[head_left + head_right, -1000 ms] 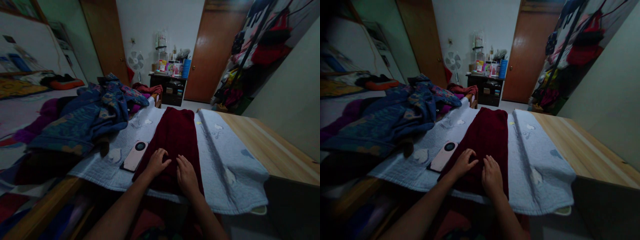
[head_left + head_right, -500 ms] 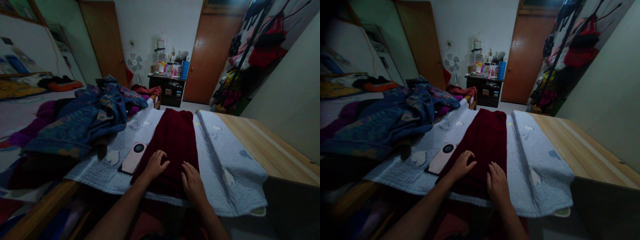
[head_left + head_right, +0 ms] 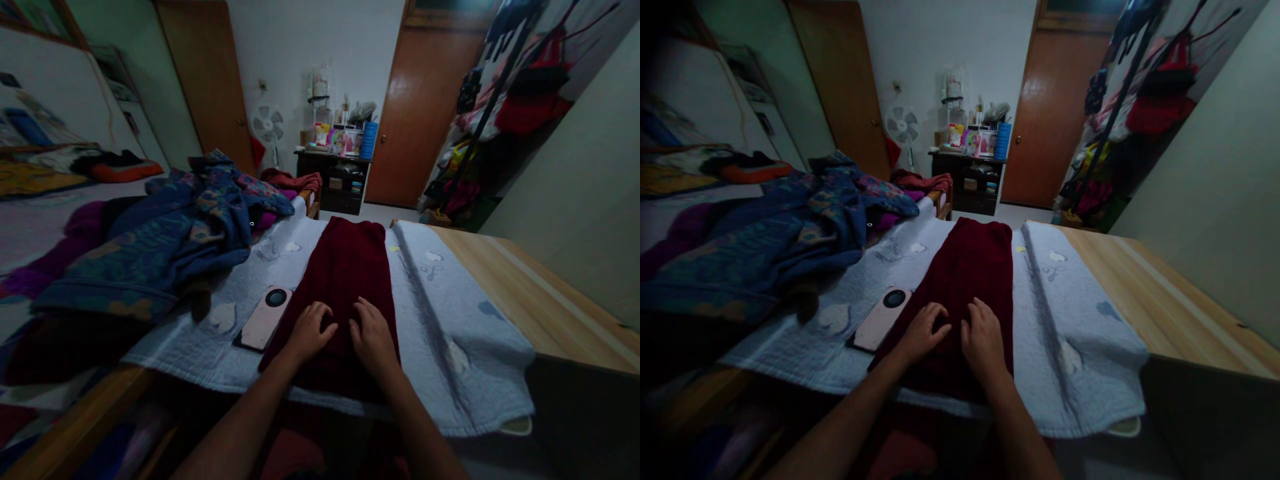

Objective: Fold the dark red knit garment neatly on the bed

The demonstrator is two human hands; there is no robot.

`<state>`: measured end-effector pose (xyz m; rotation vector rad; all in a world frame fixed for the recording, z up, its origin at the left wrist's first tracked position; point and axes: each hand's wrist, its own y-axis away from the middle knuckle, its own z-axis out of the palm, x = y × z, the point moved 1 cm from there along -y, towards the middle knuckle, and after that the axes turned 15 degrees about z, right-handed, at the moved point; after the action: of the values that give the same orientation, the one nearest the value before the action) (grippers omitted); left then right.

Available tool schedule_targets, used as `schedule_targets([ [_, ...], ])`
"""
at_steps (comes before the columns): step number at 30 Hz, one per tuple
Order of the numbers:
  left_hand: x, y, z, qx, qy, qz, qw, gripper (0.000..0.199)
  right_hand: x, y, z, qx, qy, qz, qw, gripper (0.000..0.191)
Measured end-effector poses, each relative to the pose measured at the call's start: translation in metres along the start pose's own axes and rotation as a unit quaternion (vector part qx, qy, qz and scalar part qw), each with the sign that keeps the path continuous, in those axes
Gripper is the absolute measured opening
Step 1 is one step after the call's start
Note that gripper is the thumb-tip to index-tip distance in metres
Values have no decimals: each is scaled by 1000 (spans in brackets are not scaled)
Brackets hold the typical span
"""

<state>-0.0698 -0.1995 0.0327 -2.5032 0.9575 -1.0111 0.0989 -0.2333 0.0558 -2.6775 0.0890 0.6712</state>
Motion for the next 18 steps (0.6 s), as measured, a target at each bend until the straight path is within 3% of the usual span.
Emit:
schedule_targets([
  [5, 4, -3, -6, -26, -16, -12, 999, 11, 5, 10, 30, -16, 19, -11, 1000, 38],
  [10, 19, -17, -12, -80, -64, -18, 995, 19, 6, 12, 29, -21, 33, -8, 999, 41],
  [14, 30, -23, 4, -31, -87, 20, 996, 41, 3, 10, 27, -40, 40, 6, 998, 43],
  [18, 24, -15, 30, -30, -74, 29, 996, 48, 3, 9, 27, -61, 38, 15, 997, 46],
])
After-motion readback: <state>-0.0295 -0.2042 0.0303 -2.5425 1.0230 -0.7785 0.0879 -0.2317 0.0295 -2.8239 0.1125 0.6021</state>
